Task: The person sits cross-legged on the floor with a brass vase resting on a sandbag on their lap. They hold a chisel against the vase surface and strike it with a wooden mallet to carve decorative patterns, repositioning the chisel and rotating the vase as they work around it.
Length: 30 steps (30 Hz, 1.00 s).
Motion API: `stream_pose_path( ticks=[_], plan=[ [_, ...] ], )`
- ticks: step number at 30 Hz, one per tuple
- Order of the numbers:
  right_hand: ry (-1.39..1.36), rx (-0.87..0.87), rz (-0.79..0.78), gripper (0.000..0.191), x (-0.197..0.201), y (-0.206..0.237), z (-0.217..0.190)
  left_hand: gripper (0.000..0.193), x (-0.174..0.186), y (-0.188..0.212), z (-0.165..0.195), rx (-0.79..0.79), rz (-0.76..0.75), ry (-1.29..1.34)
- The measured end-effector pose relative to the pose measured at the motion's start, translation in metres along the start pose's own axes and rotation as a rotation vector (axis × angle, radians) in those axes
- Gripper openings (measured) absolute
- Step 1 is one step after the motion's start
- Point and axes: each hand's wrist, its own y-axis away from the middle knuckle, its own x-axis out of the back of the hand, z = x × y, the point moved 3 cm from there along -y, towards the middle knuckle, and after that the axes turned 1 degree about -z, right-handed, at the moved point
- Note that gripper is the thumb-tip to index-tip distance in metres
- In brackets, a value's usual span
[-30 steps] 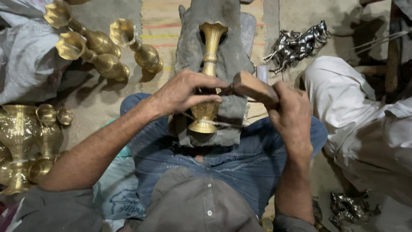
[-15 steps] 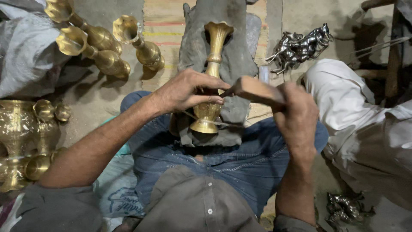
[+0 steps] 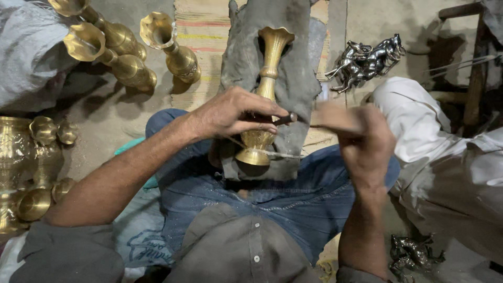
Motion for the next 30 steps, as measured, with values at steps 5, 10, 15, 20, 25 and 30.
stream_pose_path(
  ticks=[5, 10, 15, 20, 25, 30],
  plan=[
    [0.186, 0.128, -0.114, 0.034, -0.002, -0.001, -0.008, 0.036, 0.0, 0.001, -0.003, 0.024, -0.025, 0.048],
    [0.037, -0.074, -0.118, 0.03, 0.001, 0.002, -0.003, 0.038, -0.002, 0.0, -0.003, -0.038, -0.016, 0.039],
    [-0.07, -0.105, 0.002, 0.023, 0.009, 0.011, 0.006, 0.038, -0.003, -0.003, -0.002, -0.059, -0.037, 0.102],
    [0.25, 0.072, -0.009, 0.031, 0.01, 0.013, 0.003, 0.039, -0.003, -0.005, -0.003, -0.071, -0.079, 0.13],
    [0.111, 0.038, 0.0, 0.024, 0.014, 0.006, -0.01, 0.039, -0.002, -0.004, -0.004, -0.118, -0.086, 0.163],
    [-0.149, -0.054, 0.075, 0.016, 0.013, 0.003, -0.013, 0.037, -0.001, -0.001, -0.005, -0.176, -0.054, 0.194]
  ],
)
